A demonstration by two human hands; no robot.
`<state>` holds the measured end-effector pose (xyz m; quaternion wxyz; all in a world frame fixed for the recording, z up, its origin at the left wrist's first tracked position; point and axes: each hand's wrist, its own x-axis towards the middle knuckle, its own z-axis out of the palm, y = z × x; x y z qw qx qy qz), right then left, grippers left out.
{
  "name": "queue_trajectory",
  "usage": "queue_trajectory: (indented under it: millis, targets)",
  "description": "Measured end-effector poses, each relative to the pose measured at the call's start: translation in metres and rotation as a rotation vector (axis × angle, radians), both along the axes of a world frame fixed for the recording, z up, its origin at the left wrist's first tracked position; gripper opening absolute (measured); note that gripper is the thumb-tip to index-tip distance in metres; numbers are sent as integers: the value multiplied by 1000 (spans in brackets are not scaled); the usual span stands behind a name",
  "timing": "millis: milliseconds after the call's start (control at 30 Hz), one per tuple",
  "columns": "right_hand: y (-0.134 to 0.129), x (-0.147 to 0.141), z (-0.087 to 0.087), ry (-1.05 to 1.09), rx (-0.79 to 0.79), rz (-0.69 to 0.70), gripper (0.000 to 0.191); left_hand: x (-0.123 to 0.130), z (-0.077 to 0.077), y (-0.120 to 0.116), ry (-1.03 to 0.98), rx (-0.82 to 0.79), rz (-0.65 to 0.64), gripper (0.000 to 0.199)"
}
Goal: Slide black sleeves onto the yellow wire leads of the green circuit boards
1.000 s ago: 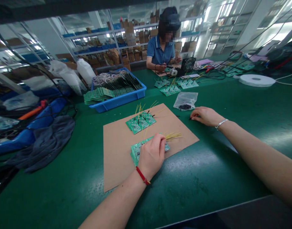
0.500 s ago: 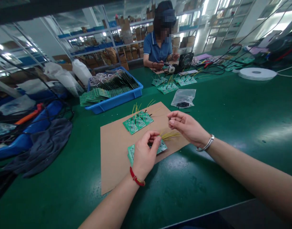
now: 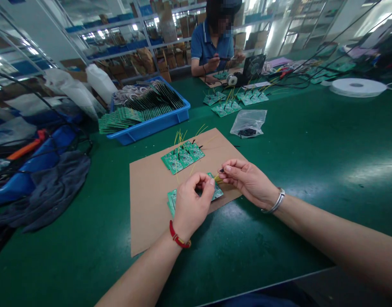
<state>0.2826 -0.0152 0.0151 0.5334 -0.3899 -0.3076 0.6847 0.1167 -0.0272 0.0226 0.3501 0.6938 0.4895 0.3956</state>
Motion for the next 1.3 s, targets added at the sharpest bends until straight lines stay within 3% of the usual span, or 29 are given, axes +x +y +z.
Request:
queue_trajectory:
  millis: [700,1000,1133,1300]
  targets:
    - [-3,-3,-2,-59,12,24,23,0,0,0,36,30,3,16]
    - [-7,-7,-2,-199,88,111,24,0,-5,1,-71,-14,22,20]
    - [-7,-5,0,-421,298,92,20,0,-2,-1,-20,29,-14,14]
    - [-8,-1,6,-797,623,5,21,-3,10,-3,199,253,-22,11]
